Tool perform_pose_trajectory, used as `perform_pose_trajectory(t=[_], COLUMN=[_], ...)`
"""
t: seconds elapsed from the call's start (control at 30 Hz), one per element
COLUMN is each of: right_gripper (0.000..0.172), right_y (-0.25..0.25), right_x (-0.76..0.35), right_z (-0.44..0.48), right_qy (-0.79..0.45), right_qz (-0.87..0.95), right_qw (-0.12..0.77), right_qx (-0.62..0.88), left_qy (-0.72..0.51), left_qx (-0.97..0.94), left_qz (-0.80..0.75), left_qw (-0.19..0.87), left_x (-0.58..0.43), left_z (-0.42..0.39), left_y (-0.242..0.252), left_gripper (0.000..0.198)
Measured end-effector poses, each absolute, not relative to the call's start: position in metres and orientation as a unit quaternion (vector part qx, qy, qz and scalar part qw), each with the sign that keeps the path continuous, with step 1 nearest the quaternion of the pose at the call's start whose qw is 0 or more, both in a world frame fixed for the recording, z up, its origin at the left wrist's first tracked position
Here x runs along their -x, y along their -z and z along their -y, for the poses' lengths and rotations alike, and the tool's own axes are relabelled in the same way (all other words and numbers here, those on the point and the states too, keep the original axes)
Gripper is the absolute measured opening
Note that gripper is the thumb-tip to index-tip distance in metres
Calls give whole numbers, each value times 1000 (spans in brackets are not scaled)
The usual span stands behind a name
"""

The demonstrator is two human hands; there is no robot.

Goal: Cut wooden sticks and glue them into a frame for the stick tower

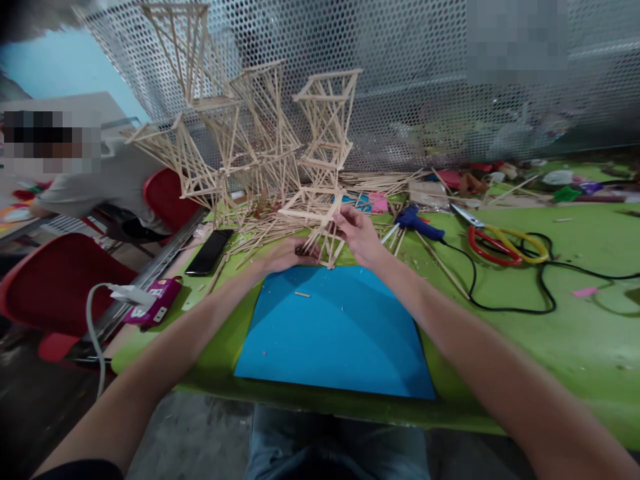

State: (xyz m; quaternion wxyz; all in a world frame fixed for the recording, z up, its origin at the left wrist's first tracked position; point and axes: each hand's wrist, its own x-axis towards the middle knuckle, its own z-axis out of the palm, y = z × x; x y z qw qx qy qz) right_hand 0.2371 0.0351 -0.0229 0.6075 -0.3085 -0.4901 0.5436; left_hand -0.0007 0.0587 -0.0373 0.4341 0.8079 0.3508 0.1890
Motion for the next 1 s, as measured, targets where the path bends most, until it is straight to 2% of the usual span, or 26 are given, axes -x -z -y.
perform_pose_trajectory(t=[0.8,0.93,1.0], right_gripper=[56,54,50], right_y=[26,33,38], right_x=[-237,-241,-244], right_z=[-39,-40,-38], right_qy=[-533,-511,-502], right_qz=[493,518,552], right_qw=[603,585,547], right_qx=[329,358,380], left_qy=[-199,-183,-178], left_qx=[-805,-810,-815], left_qz=[-365,-374,-392], left_qw=[423,413,387], left_x=[-1,-1,-1], left_z=[-58,-60,-60], left_y=[40,39,38], left_gripper=[39,41,39])
